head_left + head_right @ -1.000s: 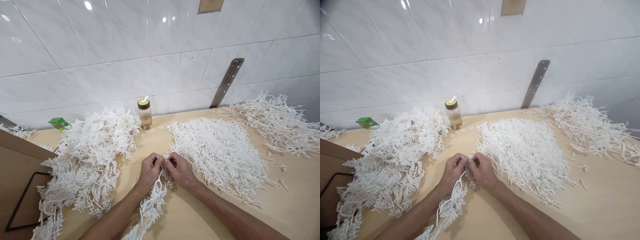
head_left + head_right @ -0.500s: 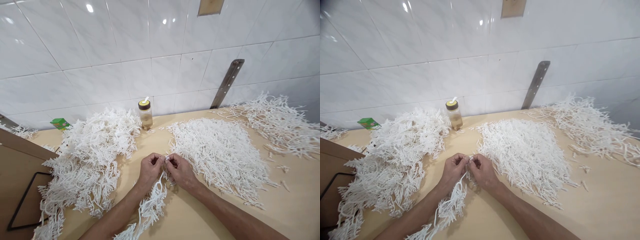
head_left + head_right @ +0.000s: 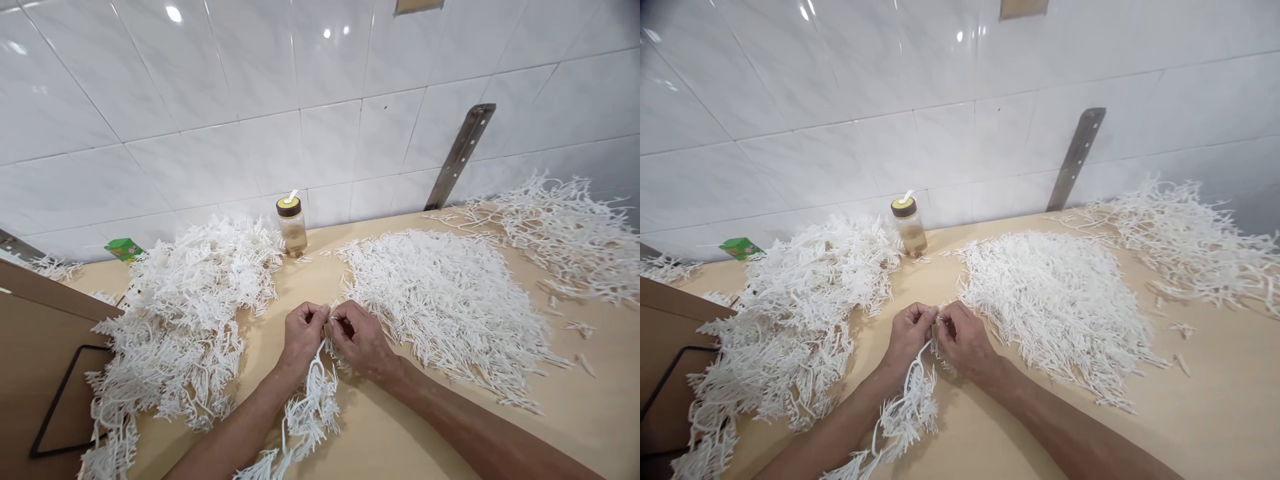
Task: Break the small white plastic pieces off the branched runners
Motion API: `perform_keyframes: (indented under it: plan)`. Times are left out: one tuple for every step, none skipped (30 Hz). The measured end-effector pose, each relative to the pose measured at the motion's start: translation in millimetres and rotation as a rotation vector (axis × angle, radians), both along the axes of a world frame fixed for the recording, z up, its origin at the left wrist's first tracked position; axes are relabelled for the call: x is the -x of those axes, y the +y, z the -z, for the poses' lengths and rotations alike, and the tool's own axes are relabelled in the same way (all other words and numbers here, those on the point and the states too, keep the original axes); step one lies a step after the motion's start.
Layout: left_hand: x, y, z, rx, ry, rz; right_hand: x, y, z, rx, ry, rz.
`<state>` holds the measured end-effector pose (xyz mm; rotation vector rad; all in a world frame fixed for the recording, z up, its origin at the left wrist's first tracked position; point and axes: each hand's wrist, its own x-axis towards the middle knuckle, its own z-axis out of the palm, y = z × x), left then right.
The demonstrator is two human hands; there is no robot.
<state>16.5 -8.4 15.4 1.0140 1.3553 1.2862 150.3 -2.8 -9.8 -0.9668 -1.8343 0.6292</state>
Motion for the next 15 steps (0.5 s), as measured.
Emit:
perform_keyframes:
  plan:
    - [1.1,1.9,0.3,-0.003,0.013,-0.024,1.3,-2.4,-0.4,-0.045,-0.009,-0.057]
    - [2.6,3.9,0.5,-0.001,0.027,-0.041,2.3,-4.8,-0.8,-0.073,-0.011,-0.121]
    - [4.1,5.8,0.8,0.002,0.037,-0.044,2.8,-6.9,-1.2,-0.082,-0.004,-0.176]
    - [5.7,7.3,1.3,0.005,0.042,-0.032,2.4,-8.1,-1.8,-0.066,0.015,-0.207]
    - [7.0,8.3,2.0,0.010,0.040,-0.009,1.0,-8.0,-2.5,-0.019,0.050,-0.201]
    - [8.0,8.9,2.9,0.015,0.034,0.014,-1.6,-6.3,-3.3,0.060,0.099,-0.158]
    - [8.7,9.0,4.0,0.022,0.024,0.032,-5.1,-3.1,-4.1,0.165,0.161,-0.093]
    - [9.0,8.7,5.1,0.030,0.011,0.047,-9.3,1.5,-5.0,0.288,0.235,-0.016]
    - [9.0,8.3,6.2,0.037,-0.001,0.057,-13.8,7.0,-5.9,0.411,0.320,0.048]
    - [8.7,7.7,7.1,0.044,-0.012,0.069,-18.2,12.8,-6.8,0.521,0.419,0.090]
    - [8.3,7.1,7.8,0.048,-0.021,0.082,-22.1,18.4,-7.7,0.607,0.530,0.113]
    - [7.8,6.5,8.3,0.050,-0.027,0.093,-25.3,23.3,-8.6,0.681,0.633,0.114]
    - [7.2,5.8,8.5,0.048,-0.029,0.101,-27.8,27.1,-9.4,0.735,0.720,0.105]
    - [6.7,5.3,8.7,0.044,-0.025,0.109,-29.7,29.8,-10.2,0.771,0.780,0.092]
    - [6.1,4.7,8.9,0.037,-0.019,0.114,-31.0,31.2,-10.7,0.789,0.810,0.078]
